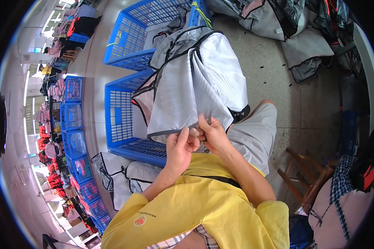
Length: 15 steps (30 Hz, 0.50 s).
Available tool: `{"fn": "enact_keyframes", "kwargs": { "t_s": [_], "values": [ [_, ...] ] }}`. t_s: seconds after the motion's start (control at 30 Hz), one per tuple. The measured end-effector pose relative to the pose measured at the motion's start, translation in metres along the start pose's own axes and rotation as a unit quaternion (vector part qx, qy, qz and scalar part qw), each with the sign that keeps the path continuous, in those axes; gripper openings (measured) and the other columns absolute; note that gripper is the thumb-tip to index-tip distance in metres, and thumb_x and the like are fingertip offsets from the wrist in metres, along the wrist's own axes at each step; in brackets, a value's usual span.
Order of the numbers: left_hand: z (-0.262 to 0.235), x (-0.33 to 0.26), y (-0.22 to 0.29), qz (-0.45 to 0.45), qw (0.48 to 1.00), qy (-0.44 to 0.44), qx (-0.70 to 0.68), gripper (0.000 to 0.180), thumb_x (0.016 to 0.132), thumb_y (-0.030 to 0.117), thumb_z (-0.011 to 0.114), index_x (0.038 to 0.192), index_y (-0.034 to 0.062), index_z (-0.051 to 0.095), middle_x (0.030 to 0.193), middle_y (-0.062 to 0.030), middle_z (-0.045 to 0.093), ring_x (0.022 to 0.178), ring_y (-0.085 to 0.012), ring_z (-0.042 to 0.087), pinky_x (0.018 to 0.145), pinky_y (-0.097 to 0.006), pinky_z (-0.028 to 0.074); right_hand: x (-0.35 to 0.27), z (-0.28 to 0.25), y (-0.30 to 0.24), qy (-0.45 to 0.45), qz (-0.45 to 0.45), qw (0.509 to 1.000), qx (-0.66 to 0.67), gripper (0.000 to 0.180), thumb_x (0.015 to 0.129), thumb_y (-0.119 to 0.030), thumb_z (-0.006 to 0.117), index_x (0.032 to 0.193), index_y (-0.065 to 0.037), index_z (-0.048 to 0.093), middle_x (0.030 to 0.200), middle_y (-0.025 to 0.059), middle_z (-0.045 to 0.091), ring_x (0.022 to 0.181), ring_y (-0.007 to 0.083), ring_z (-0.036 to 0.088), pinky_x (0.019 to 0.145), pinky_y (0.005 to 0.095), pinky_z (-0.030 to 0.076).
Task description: Organizing and inspecting large bags in a factory environment.
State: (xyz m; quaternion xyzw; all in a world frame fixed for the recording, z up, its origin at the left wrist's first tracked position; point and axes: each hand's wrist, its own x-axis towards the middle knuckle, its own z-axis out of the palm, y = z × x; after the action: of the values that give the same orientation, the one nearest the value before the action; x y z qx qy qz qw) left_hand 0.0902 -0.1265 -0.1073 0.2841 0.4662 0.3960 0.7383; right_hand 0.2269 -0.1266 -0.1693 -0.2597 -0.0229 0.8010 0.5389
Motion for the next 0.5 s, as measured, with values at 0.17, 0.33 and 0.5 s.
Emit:
{"fn": "enact_keyframes", "kwargs": {
  "t_s": [0.17,0.33,0.5],
  "values": [
    [0.0027,-0.0007,0.0019,0.063,0.994,0.000,0.093,0.025,0.109,0.017,0.051,0.103,-0.0032,0.066,0.082,-0.0085,0.068,0.068,-0.0126,0.059,0.063,-0.027,0.048,-0.0015,0.0081,-0.0060,-0.029,0.005,1.000,0.008,0.041,0.108,-0.040,0.053,0.083,-0.007,0.052,0.069,0.0050,0.056,0.054,0.0185,0.055,0.051,0.0350,0.049],
    [0.0013,-0.0015,0.0001,0.092,0.989,0.002,0.119,0.023,0.108,0.013,0.049,0.102,-0.0029,0.064,0.092,-0.0095,0.070,0.073,-0.0152,0.064,0.064,-0.028,0.048,-0.0011,0.0070,-0.0035,-0.032,0.009,0.999,0.004,0.041,0.109,-0.039,0.051,0.085,-0.006,0.052,0.068,0.0054,0.055,0.053,0.0191,0.054,0.052,0.0378,0.051],
    [-0.0011,-0.0015,0.0008,0.097,0.987,-0.001,0.129,0.022,0.108,0.013,0.049,0.100,-0.0024,0.063,0.087,-0.0093,0.070,0.070,-0.0158,0.063,0.065,-0.029,0.049,-0.0012,0.0062,-0.0006,-0.006,0.017,1.000,-0.012,0.041,0.108,-0.039,0.053,0.083,-0.007,0.050,0.066,0.0050,0.053,0.051,0.0199,0.053,0.052,0.0380,0.050]
  ]
}}
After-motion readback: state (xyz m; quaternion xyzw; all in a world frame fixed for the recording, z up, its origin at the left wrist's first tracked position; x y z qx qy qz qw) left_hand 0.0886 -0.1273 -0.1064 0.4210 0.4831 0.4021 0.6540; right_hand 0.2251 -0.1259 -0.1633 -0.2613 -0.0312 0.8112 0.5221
